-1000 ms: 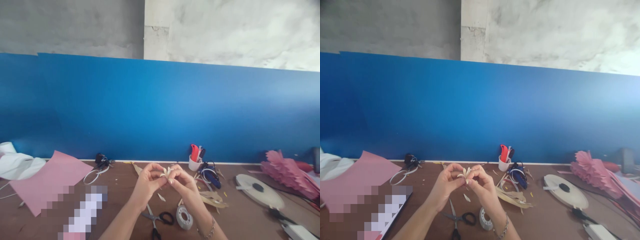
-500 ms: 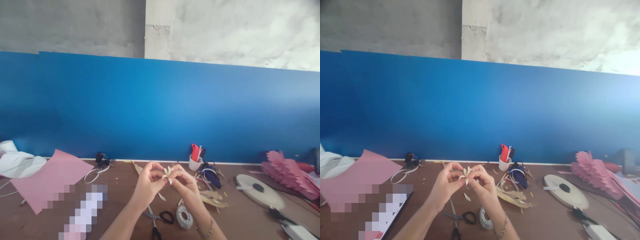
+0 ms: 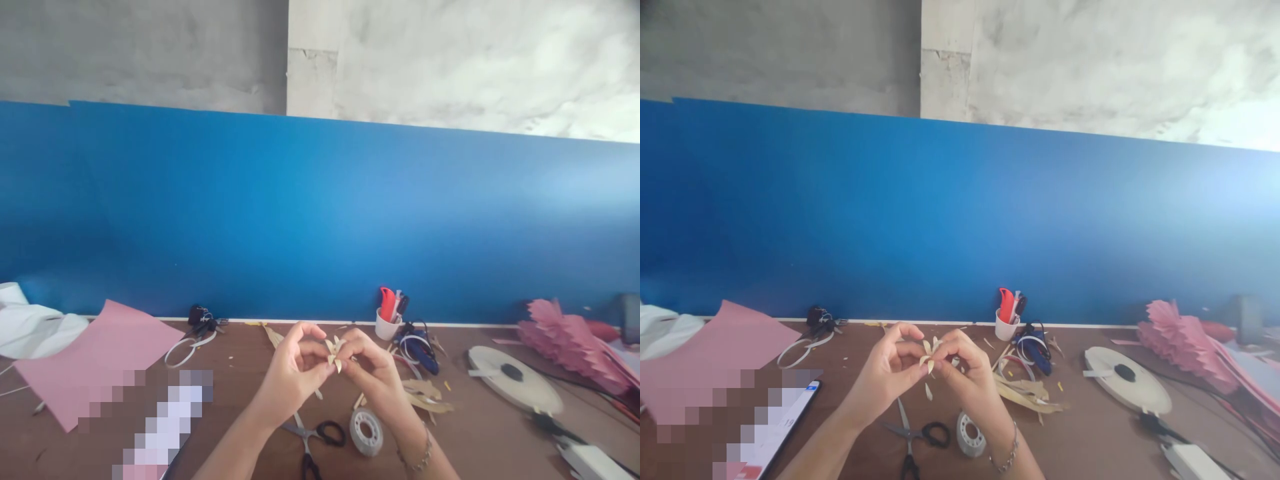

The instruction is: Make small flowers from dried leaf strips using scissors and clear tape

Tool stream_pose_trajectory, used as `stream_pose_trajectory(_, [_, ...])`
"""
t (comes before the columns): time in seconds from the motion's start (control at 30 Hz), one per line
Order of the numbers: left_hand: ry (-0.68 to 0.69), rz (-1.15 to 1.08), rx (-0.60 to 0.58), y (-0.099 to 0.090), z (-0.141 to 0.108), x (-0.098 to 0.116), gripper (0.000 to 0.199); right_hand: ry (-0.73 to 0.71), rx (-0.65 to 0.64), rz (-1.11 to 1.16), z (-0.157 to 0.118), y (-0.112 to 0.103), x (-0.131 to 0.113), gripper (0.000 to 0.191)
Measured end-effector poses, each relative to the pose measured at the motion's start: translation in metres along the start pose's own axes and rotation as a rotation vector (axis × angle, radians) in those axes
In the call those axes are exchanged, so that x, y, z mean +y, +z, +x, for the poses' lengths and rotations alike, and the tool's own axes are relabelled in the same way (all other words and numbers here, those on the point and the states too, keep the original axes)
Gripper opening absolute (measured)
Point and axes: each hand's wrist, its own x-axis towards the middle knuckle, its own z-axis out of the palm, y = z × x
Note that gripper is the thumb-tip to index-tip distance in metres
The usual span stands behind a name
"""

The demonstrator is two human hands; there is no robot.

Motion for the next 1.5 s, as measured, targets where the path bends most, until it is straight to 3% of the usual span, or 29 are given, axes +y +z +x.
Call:
stream_pose_trajectory(0.27, [0.038,-0.013,0.018,-0.001,0.0,-0.003,0.032,0.08,0.177,0.067,-0.004,0.008,-0.004,0.02])
stream_pose_trajectory(0.47, [0.093,0.113,0.078,-0.001,-0.004,-0.001,0.024,0.154,0.099,0.051,-0.001,0.008,-0.011,0.017])
stream_pose_trajectory(0.7, [-0.01,-0.044,0.075,0.004,-0.003,-0.004,0.028,0.145,0.122,0.2,-0.005,0.011,-0.012,0.014])
stream_pose_trajectory(0.9, [0.007,-0.031,0.049,0.005,-0.004,-0.01,0.018,0.136,0.117,0.302,-0.005,0.01,-0.009,0.011])
stream_pose_trajectory(1.03, [0.143,0.087,0.076,0.004,-0.002,-0.016,0.019,0.17,0.156,0.334,-0.005,0.012,-0.014,0.013])
stream_pose_trajectory(1.3, [0.569,0.345,0.206,0.006,-0.004,-0.024,0.011,0.189,0.218,0.182,-0.006,0.021,-0.034,0.017])
stream_pose_trajectory(1.5, [0.649,0.308,0.286,0.011,-0.008,-0.022,0.012,0.208,0.267,0.306,-0.012,0.03,-0.036,0.02])
